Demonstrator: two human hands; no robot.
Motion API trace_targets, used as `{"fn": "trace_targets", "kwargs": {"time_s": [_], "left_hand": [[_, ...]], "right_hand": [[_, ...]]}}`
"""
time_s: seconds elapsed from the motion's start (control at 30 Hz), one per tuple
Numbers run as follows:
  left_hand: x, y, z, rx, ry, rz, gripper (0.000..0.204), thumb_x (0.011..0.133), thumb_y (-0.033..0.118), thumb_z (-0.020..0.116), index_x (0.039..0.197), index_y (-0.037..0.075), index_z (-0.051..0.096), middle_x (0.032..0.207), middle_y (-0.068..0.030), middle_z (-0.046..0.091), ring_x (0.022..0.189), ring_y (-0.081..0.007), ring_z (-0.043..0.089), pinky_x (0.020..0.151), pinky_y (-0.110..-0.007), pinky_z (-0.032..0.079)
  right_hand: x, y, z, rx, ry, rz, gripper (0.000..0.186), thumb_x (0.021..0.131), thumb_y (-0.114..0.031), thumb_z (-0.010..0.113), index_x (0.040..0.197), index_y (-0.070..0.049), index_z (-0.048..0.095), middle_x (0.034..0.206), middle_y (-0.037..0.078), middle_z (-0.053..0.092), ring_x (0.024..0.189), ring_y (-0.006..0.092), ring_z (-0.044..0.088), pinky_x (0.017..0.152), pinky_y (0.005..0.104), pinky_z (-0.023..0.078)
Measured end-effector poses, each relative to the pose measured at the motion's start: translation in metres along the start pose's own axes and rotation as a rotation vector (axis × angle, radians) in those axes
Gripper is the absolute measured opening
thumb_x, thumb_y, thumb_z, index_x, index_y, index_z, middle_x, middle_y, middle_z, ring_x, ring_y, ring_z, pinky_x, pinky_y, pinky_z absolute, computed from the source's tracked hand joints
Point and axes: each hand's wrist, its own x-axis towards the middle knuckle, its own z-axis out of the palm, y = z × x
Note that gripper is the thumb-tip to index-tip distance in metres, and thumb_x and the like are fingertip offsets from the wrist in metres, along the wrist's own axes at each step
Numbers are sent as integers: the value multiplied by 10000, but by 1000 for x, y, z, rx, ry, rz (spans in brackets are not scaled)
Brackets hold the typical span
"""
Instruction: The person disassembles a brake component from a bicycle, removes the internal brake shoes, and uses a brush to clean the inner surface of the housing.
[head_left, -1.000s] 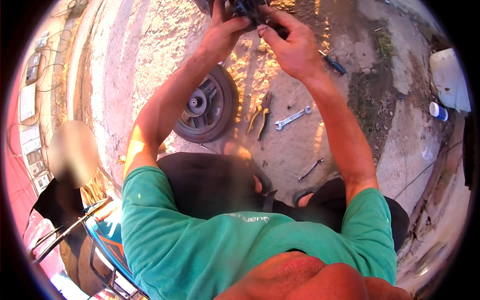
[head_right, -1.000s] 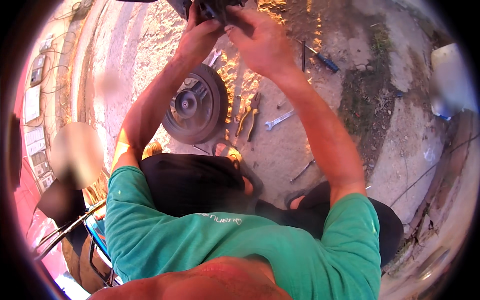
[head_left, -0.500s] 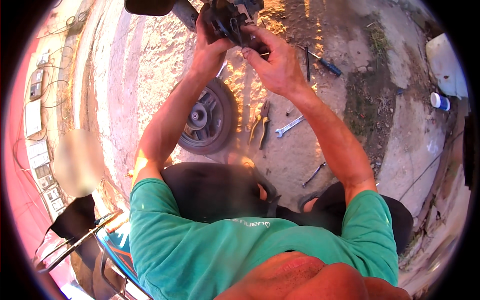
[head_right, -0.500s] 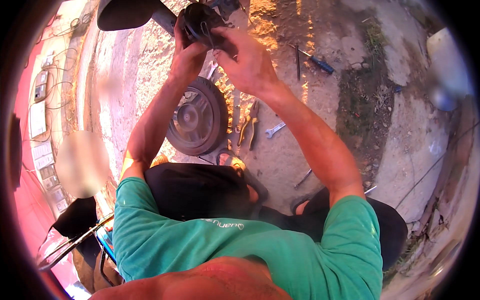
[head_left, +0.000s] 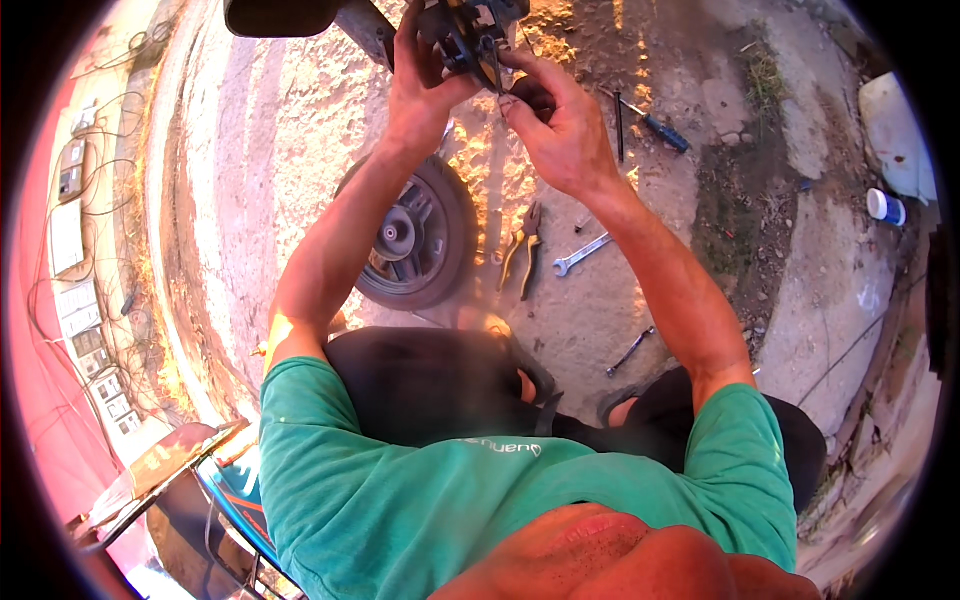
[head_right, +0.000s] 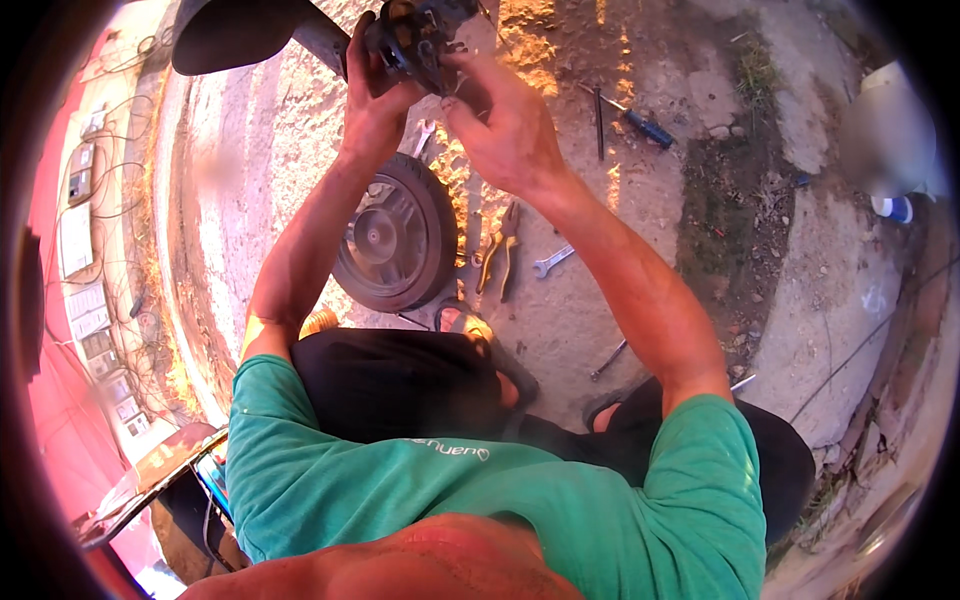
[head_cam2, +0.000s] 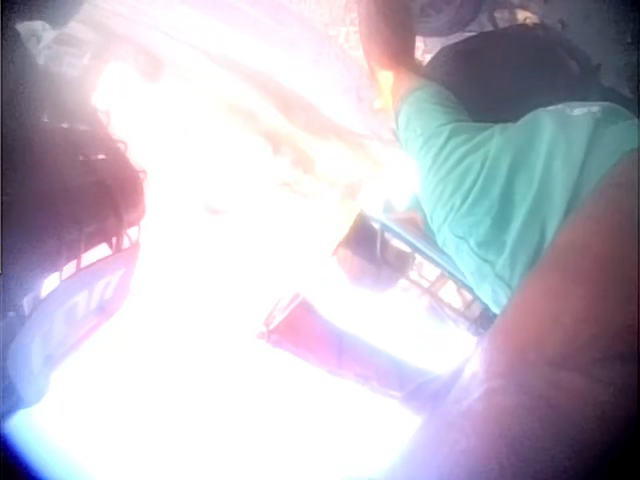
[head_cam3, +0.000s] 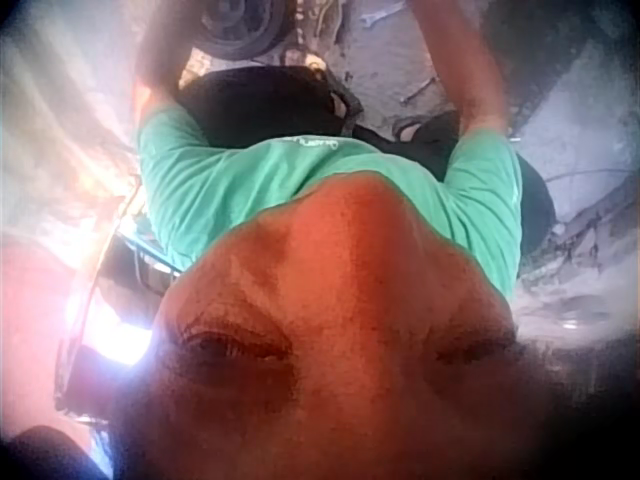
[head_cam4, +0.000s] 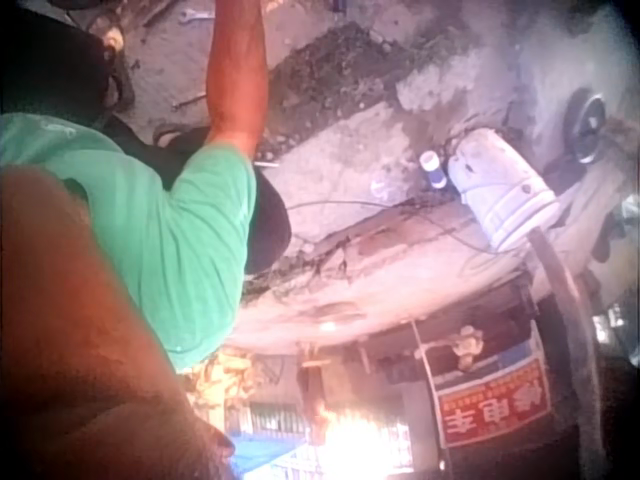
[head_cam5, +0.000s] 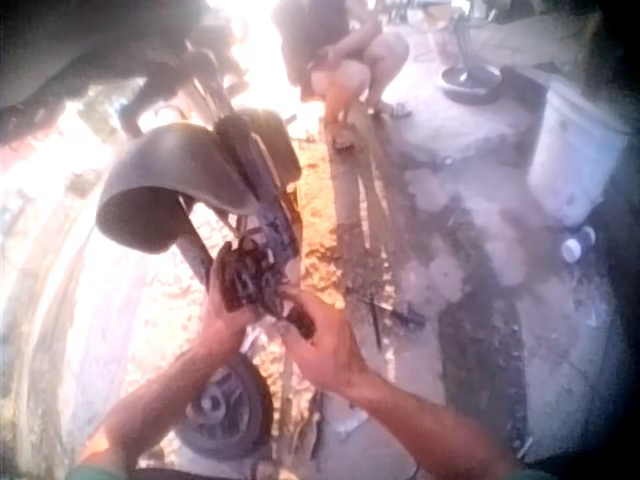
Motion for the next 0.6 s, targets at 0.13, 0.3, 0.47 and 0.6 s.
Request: {"fn": "trace_targets", "kwargs": {"time_s": [0.13,0.3,0.47,0.6], "left_hand": [[-7,-9,-2,-61,57,42,1163,702,-71,732,1648,103,77,1598,-177,351,1451,-336,424,1128,-446,471],[-1,14,8,-87,3,-34,1176,690,-56,723,1653,133,75,1600,-174,350,1443,-342,435,1116,-453,482],[6,10,-3,-115,-63,-14,1202,683,-3,772,1654,144,79,1594,-172,365,1435,-334,448,1103,-458,495],[8,9,-2,-169,-96,4,1225,682,7,806,1656,154,78,1601,-174,358,1443,-329,440,1096,-458,505]], "right_hand": [[1,3,2,10,-19,-89,420,910,-79,680,1327,-57,645,1089,145,728,904,209,731,799,337,580],[3,9,2,90,-13,-103,417,912,-55,674,1326,-40,634,1048,121,736,895,183,725,788,327,580],[1,-1,8,75,16,-53,402,907,-90,687,1303,-45,631,947,95,742,826,164,715,751,324,567],[2,-3,9,42,38,-66,400,895,-124,703,1282,-51,634,865,89,734,766,164,705,719,328,553]]}}
